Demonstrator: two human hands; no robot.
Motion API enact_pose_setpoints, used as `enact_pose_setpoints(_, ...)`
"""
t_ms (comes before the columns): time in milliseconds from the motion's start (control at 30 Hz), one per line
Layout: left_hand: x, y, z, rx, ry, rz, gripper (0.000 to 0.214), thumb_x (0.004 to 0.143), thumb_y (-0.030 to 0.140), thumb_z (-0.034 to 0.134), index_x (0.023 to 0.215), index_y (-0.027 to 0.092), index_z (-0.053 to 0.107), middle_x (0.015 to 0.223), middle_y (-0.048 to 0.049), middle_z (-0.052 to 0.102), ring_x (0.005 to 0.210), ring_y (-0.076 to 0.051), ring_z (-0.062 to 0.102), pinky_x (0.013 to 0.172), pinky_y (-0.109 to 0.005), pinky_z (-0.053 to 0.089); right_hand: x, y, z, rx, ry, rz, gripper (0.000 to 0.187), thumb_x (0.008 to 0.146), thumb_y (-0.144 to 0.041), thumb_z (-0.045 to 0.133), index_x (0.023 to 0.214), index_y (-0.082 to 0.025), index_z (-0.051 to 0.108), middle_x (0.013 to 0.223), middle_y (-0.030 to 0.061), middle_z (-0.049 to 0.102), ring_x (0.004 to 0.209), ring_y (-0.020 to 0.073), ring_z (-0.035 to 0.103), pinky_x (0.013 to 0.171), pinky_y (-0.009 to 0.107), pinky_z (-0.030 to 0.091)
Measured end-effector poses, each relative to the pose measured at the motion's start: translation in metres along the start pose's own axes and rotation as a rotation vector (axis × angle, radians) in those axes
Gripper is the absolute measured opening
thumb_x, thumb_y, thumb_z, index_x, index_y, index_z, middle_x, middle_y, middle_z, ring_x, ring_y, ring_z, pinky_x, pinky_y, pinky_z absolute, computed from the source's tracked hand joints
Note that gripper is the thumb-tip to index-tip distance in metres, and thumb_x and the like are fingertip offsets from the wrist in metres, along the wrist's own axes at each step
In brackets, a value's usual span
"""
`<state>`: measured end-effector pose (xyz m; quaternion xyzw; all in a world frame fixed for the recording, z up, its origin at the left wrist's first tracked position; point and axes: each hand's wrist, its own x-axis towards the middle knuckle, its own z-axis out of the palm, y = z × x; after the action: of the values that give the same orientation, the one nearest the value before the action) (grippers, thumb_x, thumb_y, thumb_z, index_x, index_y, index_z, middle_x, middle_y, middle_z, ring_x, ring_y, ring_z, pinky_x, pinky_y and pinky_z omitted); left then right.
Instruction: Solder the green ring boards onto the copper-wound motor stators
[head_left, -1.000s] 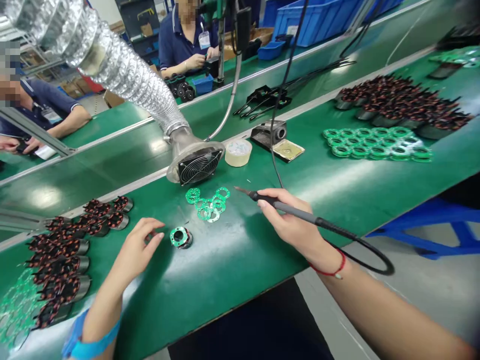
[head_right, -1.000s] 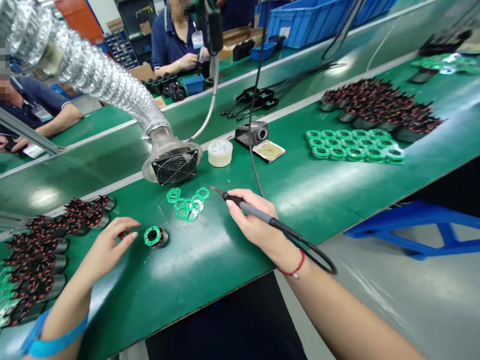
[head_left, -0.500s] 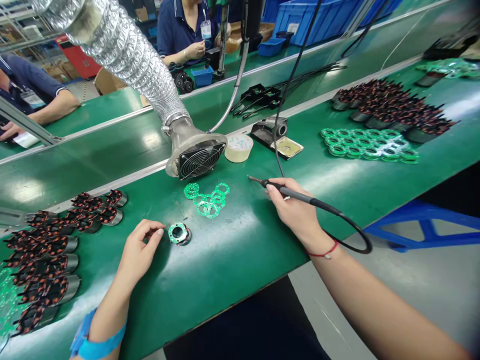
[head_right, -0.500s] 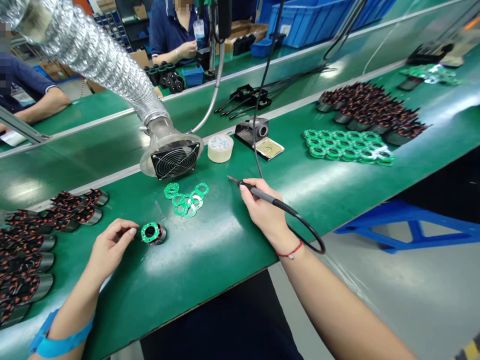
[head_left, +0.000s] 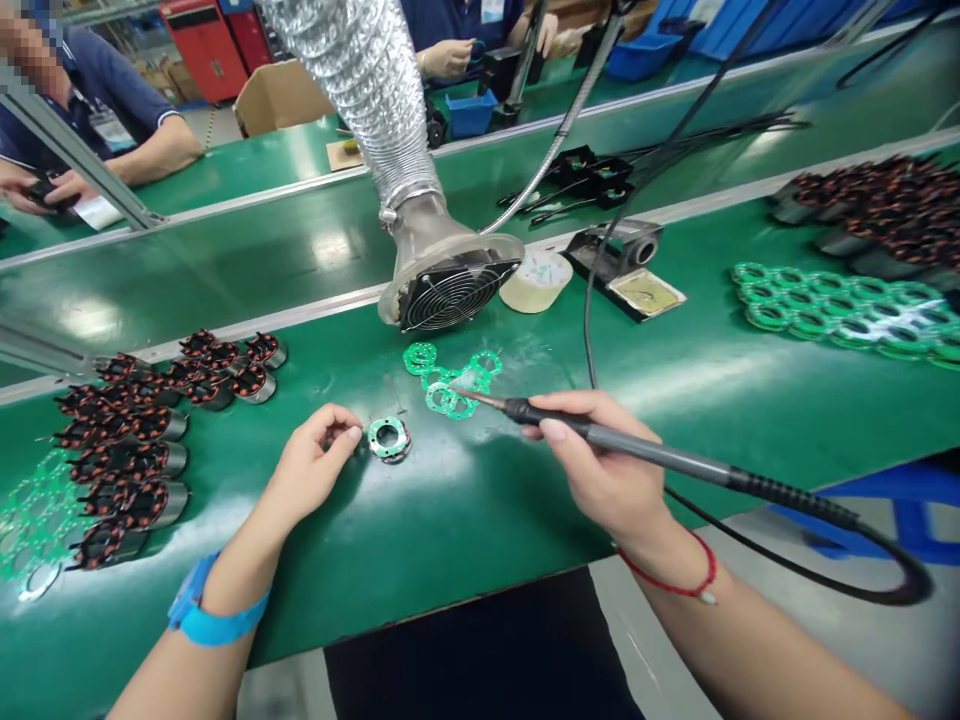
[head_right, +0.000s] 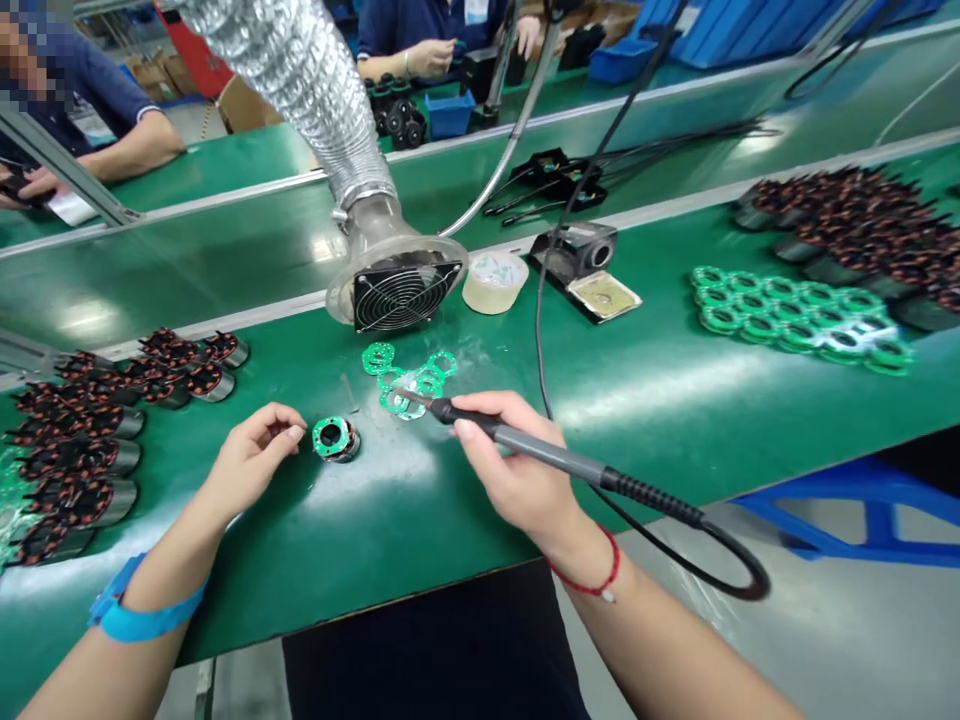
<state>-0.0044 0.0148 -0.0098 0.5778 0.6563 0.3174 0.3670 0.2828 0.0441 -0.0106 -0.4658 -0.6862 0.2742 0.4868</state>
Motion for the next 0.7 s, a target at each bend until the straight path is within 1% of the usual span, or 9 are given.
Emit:
enact_pose_setpoints(133, -0.001, -0.002, 0.001, -0.011, -0.032, -0.001, 0.014, 0.082, 0.032, 0.051, 0.079, 0.018, 0.056, 0.067, 0.0028, 0.051, 0.061, -0.011, 0.047, 0.059, -0.022, 0.037, -0.007, -0.013, 0.016, 0.05, -0.178, -0.028, 0.016, 0.087, -0.035, 0.058, 0.096, -0.023, 0.064, 0.081, 0.0035, 0.07, 0.066, 0.0173, 0.069, 0.061, 0.03, 0.056)
enact_pose_setpoints(267, -0.001, 0.0, 0.001, -0.023, -0.06, -0.004, 0.015, 0.081, 0.032, 0.051, 0.078, 0.018, 0.055, 0.066, 0.0033, 0.049, 0.06, -0.01, 0.045, 0.058, -0.023, 0.035, -0.007, -0.021, 0.032, 0.081, -0.271, -0.036, 0.016, 0.087, -0.033, 0.057, 0.097, -0.023, 0.063, 0.083, 0.0029, 0.071, 0.068, 0.0165, 0.069, 0.063, 0.029, 0.056)
enact_pose_setpoints(400, -0.002, 0.002, 0.0, -0.043, -0.065, 0.0, 0.015, 0.082, 0.032, 0.051, 0.078, 0.018, 0.055, 0.067, 0.003, 0.051, 0.062, -0.011, 0.046, 0.06, -0.024, 0.036, -0.004, -0.024, 0.042, 0.094, -0.307, -0.05, 0.015, 0.087, -0.029, 0.057, 0.098, -0.022, 0.063, 0.084, 0.0033, 0.072, 0.073, 0.017, 0.07, 0.066, 0.03, 0.056)
enact_pose_setpoints(567, -0.003, 0.004, 0.002, -0.023, -0.085, 0.011, 0.014, 0.083, 0.031, 0.05, 0.078, 0.018, 0.054, 0.069, 0.003, 0.052, 0.063, -0.01, 0.046, 0.059, -0.023, 0.035, -0.005, -0.024, 0.044, 0.087, -0.297, -0.016, 0.014, 0.086, -0.03, 0.059, 0.097, -0.022, 0.063, 0.08, 0.0024, 0.071, 0.065, 0.0157, 0.068, 0.06, 0.029, 0.054)
enact_pose_setpoints(700, -0.002, 0.003, 0.005, 0.002, -0.073, -0.003, 0.013, 0.082, 0.028, 0.05, 0.073, 0.018, 0.051, 0.065, 0.0044, 0.05, 0.058, -0.009, 0.042, 0.054, -0.022, 0.031, -0.007, -0.024, 0.046, 0.085, -0.295, 0.003, 0.014, 0.085, -0.031, 0.06, 0.095, -0.022, 0.064, 0.081, 0.0026, 0.071, 0.065, 0.0162, 0.068, 0.06, 0.029, 0.054)
